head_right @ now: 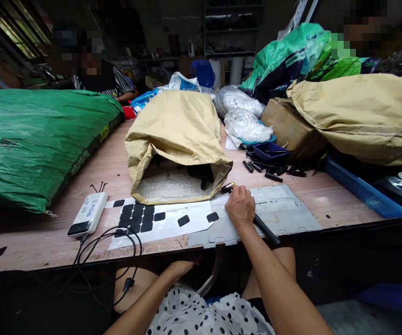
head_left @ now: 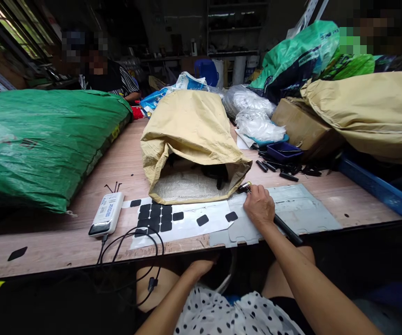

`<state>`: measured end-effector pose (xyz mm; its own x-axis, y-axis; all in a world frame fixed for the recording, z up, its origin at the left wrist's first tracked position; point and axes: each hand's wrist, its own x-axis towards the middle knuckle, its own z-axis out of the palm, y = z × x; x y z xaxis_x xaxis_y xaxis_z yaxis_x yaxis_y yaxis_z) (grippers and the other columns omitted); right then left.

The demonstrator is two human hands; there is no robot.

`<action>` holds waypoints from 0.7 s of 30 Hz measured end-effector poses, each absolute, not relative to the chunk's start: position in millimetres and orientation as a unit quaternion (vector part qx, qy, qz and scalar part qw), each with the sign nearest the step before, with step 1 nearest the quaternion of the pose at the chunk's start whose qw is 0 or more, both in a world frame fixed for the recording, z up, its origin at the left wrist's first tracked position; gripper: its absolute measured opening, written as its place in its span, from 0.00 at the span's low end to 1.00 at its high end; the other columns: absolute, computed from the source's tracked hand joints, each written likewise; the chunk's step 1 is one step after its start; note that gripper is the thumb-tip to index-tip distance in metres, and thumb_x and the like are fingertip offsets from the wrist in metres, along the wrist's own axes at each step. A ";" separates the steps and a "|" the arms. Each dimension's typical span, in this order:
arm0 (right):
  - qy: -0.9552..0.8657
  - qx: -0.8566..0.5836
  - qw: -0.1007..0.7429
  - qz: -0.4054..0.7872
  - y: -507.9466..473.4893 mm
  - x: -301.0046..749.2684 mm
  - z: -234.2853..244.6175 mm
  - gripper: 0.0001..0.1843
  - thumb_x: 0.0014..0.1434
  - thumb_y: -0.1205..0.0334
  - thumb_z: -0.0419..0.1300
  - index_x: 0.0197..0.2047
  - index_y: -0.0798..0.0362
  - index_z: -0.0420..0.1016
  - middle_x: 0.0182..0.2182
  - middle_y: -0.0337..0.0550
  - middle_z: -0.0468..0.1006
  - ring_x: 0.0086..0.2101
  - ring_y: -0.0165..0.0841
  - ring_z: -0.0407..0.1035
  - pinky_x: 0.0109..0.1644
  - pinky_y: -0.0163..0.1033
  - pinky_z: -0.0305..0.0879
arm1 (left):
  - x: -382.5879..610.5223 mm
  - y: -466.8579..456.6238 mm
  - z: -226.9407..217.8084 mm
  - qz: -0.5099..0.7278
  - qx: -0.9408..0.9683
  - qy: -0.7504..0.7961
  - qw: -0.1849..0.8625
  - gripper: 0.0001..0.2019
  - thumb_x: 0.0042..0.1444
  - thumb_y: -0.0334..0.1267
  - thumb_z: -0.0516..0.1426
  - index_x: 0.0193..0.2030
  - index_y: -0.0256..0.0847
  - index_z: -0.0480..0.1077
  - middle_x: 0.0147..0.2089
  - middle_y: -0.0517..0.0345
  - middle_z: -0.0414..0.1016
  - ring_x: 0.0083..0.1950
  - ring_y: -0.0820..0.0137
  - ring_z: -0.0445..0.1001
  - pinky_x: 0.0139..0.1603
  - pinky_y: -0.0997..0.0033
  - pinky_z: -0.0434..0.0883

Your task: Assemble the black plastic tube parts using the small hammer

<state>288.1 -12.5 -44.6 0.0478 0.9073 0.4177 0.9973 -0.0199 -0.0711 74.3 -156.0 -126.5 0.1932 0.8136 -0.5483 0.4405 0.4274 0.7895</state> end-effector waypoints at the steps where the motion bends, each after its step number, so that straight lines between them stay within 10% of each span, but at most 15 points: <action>1: -0.678 -0.703 0.174 -0.129 -12.5 288.1 -44.8 0.09 0.65 0.65 0.53 0.47 0.55 0.70 0.40 0.50 0.72 0.41 0.40 0.64 0.38 0.43 0.53 | 76.0 -156.0 -116.7 0.147 0.519 0.605 0.585 0.16 0.52 0.55 0.65 0.34 0.44 0.79 0.27 0.59 0.75 0.32 0.65 0.73 0.36 0.65 0.69; 7: -0.678 -0.705 0.170 -0.123 -13.1 287.4 -44.1 0.09 0.66 0.65 0.53 0.48 0.55 0.70 0.40 0.50 0.73 0.41 0.41 0.64 0.39 0.43 0.53 | 89.9 -118.9 -29.7 0.091 0.568 0.371 0.729 0.17 0.57 0.51 0.61 0.43 0.40 0.78 0.30 0.59 0.77 0.29 0.71 0.72 0.31 0.72 0.67; 14: -0.680 -0.703 0.171 -0.120 -13.2 287.1 -42.1 0.09 0.66 0.65 0.53 0.48 0.55 0.70 0.40 0.50 0.73 0.42 0.41 0.64 0.39 0.43 0.53 | 106.6 13.8 2.3 0.296 0.574 0.719 0.257 0.11 0.59 0.44 0.59 0.40 0.39 0.77 0.41 0.45 0.80 0.45 0.57 0.78 0.44 0.63 0.70; 21: -0.676 -0.709 0.165 -0.117 -12.6 286.3 -42.8 0.08 0.65 0.65 0.54 0.47 0.54 0.70 0.41 0.49 0.73 0.42 0.41 0.64 0.39 0.43 0.53 | 96.4 33.1 16.3 0.103 0.626 0.737 0.232 0.12 0.52 0.44 0.63 0.40 0.41 0.78 0.46 0.44 0.81 0.48 0.53 0.78 0.41 0.63 0.69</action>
